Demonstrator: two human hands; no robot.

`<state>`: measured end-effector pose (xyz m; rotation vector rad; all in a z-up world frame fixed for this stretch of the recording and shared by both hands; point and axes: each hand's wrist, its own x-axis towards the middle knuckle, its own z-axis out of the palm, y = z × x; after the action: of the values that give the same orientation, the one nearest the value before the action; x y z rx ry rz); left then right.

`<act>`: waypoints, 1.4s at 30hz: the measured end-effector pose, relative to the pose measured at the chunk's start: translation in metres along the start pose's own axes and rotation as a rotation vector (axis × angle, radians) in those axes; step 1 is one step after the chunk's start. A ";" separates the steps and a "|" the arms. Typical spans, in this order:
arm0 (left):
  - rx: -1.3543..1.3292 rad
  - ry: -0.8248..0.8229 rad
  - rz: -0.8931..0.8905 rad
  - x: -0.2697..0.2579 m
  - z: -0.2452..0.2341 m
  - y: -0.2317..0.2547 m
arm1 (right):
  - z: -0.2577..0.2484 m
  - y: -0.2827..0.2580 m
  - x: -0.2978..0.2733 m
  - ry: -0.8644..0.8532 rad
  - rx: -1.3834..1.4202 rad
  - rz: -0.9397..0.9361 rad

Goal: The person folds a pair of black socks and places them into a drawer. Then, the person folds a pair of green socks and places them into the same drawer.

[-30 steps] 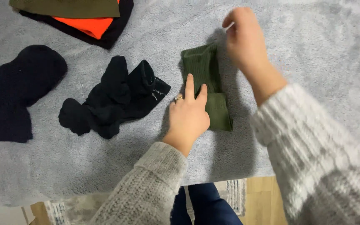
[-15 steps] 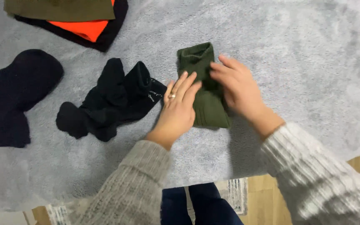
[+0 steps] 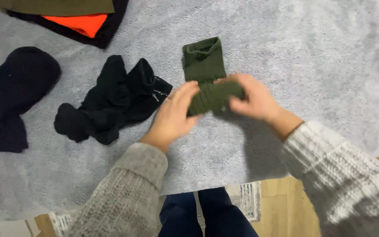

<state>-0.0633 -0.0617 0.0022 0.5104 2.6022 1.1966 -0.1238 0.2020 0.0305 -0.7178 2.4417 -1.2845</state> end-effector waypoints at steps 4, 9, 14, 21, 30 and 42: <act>-0.240 0.129 -0.377 0.028 -0.002 0.008 | 0.003 0.025 0.032 0.086 0.224 0.270; -0.385 0.386 -0.561 0.066 0.001 0.013 | -0.014 -0.033 0.078 0.135 0.146 0.715; -0.326 0.388 -0.612 0.076 0.006 0.009 | -0.022 -0.021 0.101 0.108 0.538 0.735; -0.174 0.563 -0.869 0.068 0.009 0.040 | -0.013 -0.049 0.081 0.087 0.309 0.547; -1.112 0.492 -0.966 0.028 -0.051 0.152 | 0.025 -0.123 -0.021 0.349 0.497 0.094; -0.816 0.478 -0.703 -0.022 -0.060 0.204 | -0.013 -0.207 -0.033 0.391 0.398 0.370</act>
<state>-0.0205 0.0117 0.1988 -0.8472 1.9684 2.0185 -0.0416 0.1303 0.2097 0.0964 2.3192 -1.7938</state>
